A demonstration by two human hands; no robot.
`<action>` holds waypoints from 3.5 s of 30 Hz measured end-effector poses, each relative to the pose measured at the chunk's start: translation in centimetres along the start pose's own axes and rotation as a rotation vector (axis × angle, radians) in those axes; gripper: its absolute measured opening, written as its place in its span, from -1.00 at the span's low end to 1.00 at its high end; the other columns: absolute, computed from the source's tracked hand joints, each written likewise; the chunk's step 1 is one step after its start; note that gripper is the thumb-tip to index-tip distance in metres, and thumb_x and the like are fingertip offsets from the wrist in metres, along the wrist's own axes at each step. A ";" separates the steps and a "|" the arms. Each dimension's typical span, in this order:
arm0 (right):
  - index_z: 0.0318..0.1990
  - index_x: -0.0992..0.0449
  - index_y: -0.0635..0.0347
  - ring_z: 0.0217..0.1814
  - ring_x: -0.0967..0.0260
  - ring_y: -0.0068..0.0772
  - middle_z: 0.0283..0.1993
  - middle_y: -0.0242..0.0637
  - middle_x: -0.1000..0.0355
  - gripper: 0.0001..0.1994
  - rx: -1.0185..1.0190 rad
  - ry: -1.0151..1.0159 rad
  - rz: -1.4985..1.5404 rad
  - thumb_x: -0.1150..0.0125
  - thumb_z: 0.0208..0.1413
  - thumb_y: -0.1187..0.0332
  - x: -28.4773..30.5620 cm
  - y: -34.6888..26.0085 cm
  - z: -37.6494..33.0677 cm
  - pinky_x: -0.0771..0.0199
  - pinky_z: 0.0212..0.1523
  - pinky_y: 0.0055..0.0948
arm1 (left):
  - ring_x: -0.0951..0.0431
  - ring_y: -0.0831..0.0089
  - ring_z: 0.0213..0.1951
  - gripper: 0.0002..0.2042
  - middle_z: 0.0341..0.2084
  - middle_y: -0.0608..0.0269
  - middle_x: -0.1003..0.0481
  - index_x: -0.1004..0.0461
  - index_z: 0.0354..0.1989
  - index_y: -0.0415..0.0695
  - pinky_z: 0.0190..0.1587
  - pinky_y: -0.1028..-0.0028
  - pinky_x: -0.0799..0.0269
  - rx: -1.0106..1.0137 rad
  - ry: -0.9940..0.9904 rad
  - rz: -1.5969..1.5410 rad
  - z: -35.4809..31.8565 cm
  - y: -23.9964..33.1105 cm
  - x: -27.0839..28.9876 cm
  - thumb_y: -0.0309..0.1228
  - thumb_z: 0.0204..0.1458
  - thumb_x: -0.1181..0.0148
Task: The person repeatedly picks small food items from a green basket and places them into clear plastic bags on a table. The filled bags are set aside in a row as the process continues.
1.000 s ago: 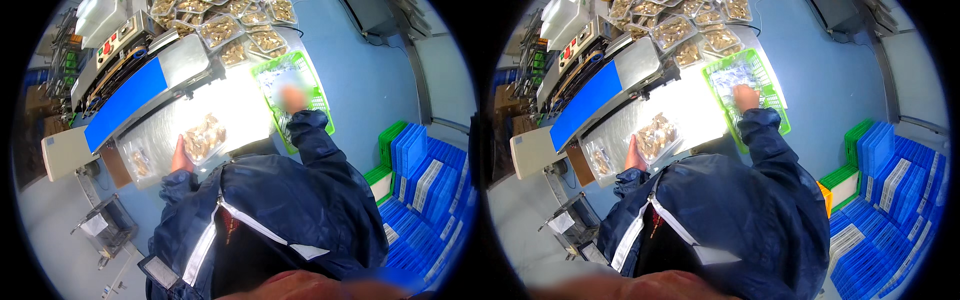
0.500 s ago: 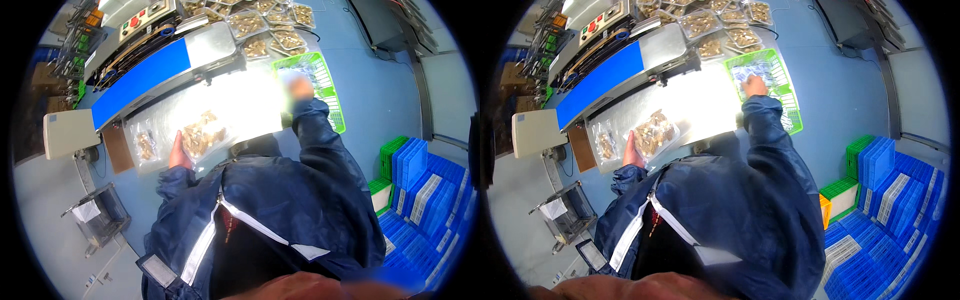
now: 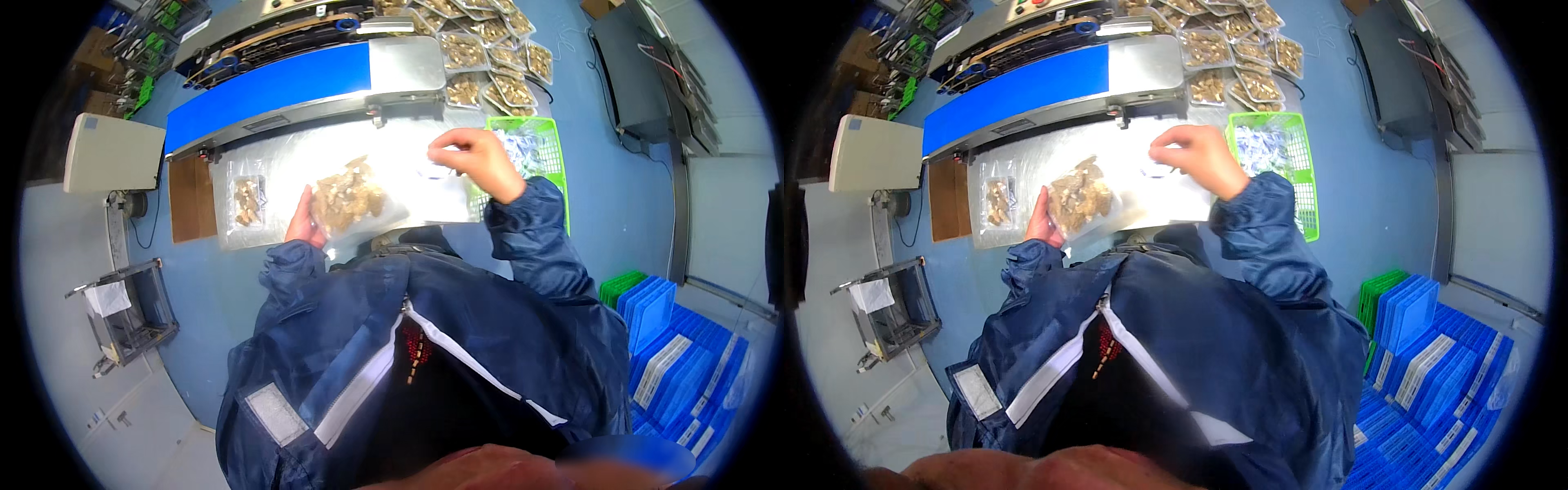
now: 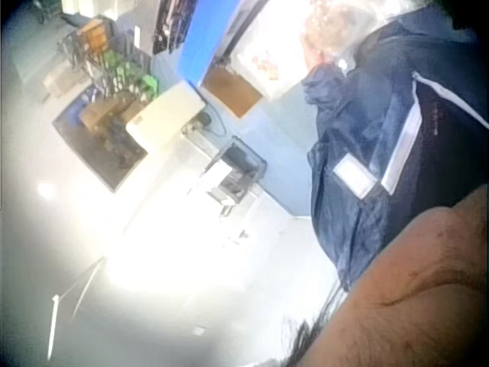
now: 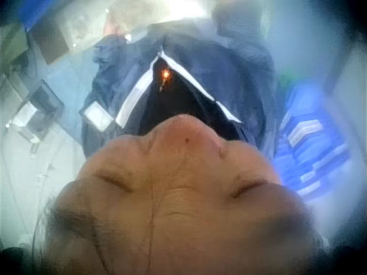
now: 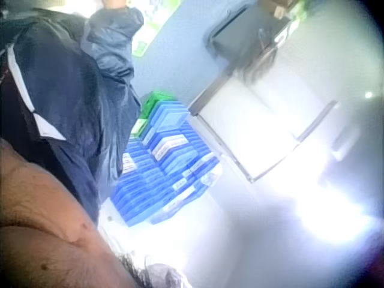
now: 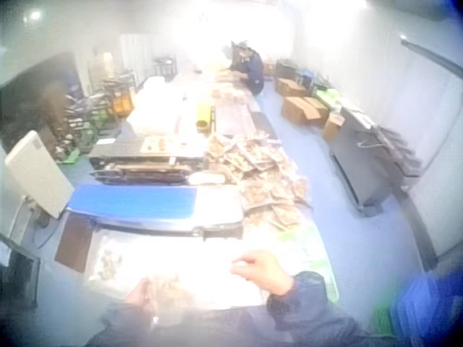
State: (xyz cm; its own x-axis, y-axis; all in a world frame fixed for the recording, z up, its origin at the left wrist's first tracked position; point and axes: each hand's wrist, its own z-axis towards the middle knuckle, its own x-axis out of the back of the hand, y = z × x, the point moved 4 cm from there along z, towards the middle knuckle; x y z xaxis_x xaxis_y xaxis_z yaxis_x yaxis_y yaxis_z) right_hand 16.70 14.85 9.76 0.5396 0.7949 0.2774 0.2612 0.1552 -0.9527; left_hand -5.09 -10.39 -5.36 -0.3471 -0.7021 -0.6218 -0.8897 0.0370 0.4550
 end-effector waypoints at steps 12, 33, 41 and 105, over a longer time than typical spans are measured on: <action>-0.17 -0.41 0.22 -0.40 -0.52 -0.09 -0.41 -0.09 -0.51 -0.84 0.298 -0.016 -0.607 -0.16 0.14 0.38 -5.9 -3.1 3.1 -0.48 -0.36 -0.24 | -0.33 0.15 0.24 -0.38 0.23 0.04 -0.32 -0.20 0.30 -0.18 0.30 0.14 -0.22 0.000 -0.241 -0.128 0.0 -1.6 0.4 0.06 0.26 0.09; -0.44 -0.44 0.15 -0.39 -0.42 -0.19 -0.48 -0.26 -0.43 -0.76 -0.172 -0.188 -0.761 -0.39 -0.14 0.27 3.1 28.3 12.6 -0.39 -0.27 -0.27 | -0.53 0.24 -0.18 -0.50 -0.08 0.11 -0.50 -0.32 0.13 -0.15 -0.25 0.27 -0.45 -0.477 0.814 -0.102 5.4 4.1 24.5 -0.14 0.11 -0.26; -0.42 -0.51 0.20 -0.35 -0.43 -0.04 -0.43 -0.15 -0.47 -0.84 0.148 -0.047 -0.605 -0.31 -0.05 0.31 3.3 23.6 12.6 -0.42 -0.25 -0.26 | -0.52 0.15 -0.22 -0.53 -0.18 -0.01 -0.49 -0.37 0.09 -0.29 -0.19 0.25 -0.52 -0.483 1.151 -0.057 3.9 5.0 25.1 -0.20 0.11 -0.14; -0.19 -0.48 0.23 -0.39 -0.42 -0.56 -0.40 -0.31 -0.47 -0.84 -0.168 0.112 0.629 -0.11 0.24 0.32 8.2 7.7 4.6 -0.42 -0.37 -0.55 | -0.51 0.40 -0.20 -0.76 -0.23 0.11 -0.55 -0.49 -0.09 -0.31 -0.11 0.43 -0.43 -0.774 0.471 1.058 3.7 -3.0 -4.4 -0.42 0.15 -0.16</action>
State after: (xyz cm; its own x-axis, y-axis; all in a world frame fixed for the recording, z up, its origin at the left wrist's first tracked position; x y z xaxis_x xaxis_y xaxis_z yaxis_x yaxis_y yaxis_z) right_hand 19.43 25.29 4.16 0.7079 0.6367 -0.3059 -0.0145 -0.4199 -0.9074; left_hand -1.97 -4.79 -6.39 -0.4757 -0.7645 0.4350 0.1710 0.4048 0.8983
